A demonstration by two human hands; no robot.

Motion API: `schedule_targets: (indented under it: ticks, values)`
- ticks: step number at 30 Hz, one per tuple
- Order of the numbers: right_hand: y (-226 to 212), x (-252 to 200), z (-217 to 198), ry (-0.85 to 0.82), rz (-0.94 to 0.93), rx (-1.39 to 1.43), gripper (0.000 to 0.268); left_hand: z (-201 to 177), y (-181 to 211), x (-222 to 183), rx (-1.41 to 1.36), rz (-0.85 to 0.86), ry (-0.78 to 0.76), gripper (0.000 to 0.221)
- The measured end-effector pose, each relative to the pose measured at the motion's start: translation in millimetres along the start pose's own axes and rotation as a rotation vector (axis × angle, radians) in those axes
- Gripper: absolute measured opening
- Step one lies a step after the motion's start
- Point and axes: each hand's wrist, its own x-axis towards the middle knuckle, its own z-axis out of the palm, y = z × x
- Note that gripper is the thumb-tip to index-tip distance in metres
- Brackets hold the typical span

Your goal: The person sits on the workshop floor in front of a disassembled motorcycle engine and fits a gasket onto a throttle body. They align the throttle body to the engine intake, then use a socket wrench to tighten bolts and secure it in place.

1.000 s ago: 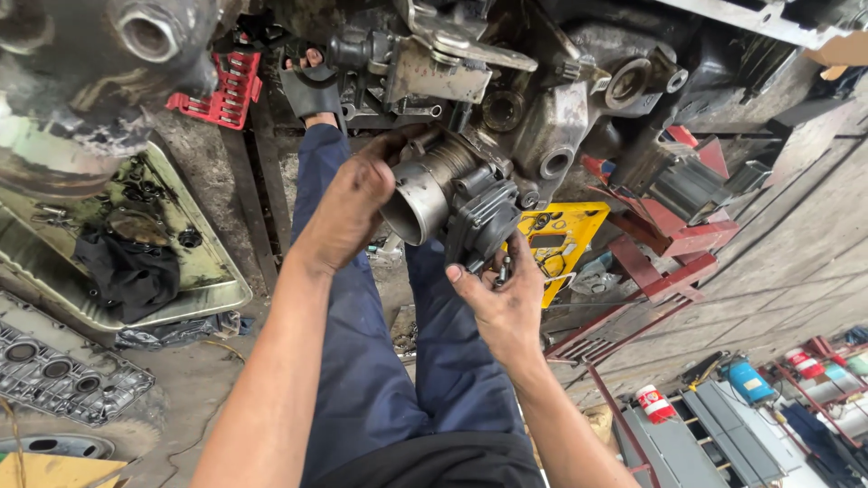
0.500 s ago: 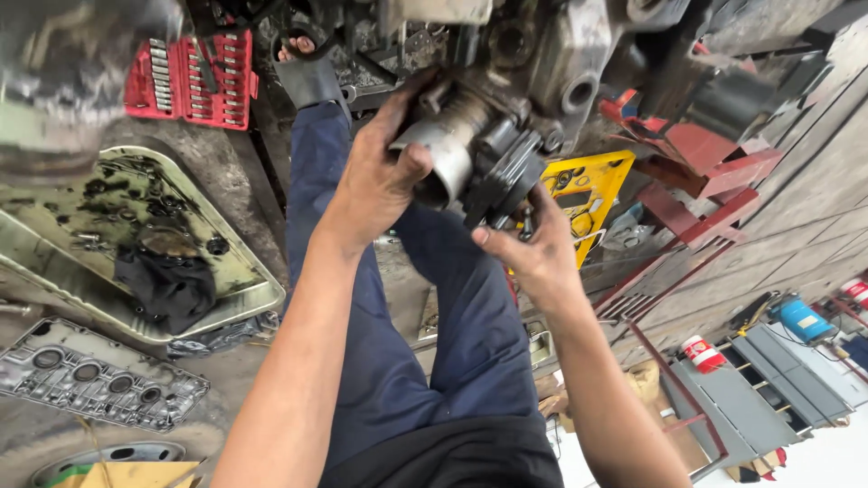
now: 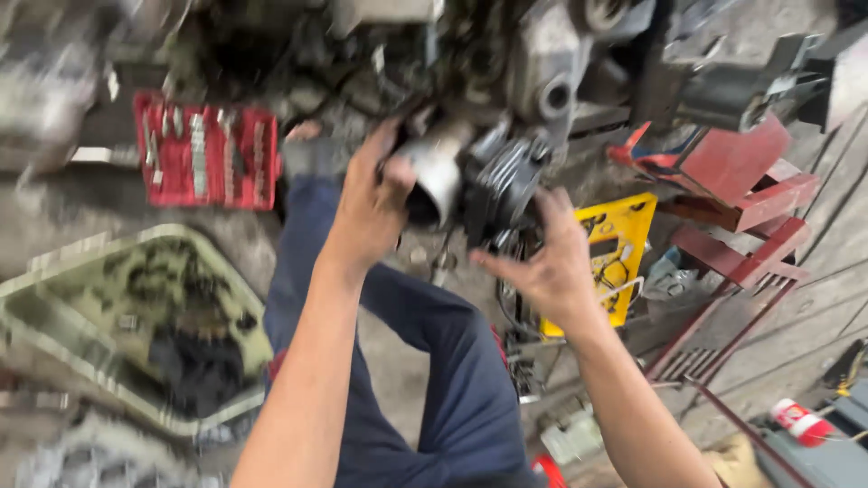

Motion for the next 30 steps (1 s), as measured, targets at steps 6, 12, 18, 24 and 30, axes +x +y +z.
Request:
schedule_targets:
  ticks: [6, 12, 18, 24, 30]
  values:
    - [66, -20, 30, 0.021, 0.237, 0.029, 0.115, -18, 25, 20, -0.043, 0.193, -0.098, 0.054]
    - [76, -11, 68, 0.295, -0.25, 0.201, 0.101, -29, 40, 51, 0.053, 0.241, -0.22, 0.074]
    - [78, -18, 112, 0.571, -0.287, 0.33, 0.101, -20, 27, 53, -0.027, 0.211, -0.177, 0.109]
    - [74, -17, 125, 0.639, -0.299, 0.461, 0.099, -31, 17, 47, -0.188, 0.311, -0.361, 0.127]
    - [61, -15, 134, 0.676, -0.342, 0.511, 0.099, -30, -6, 42, 0.282, 0.629, -0.295, 0.116]
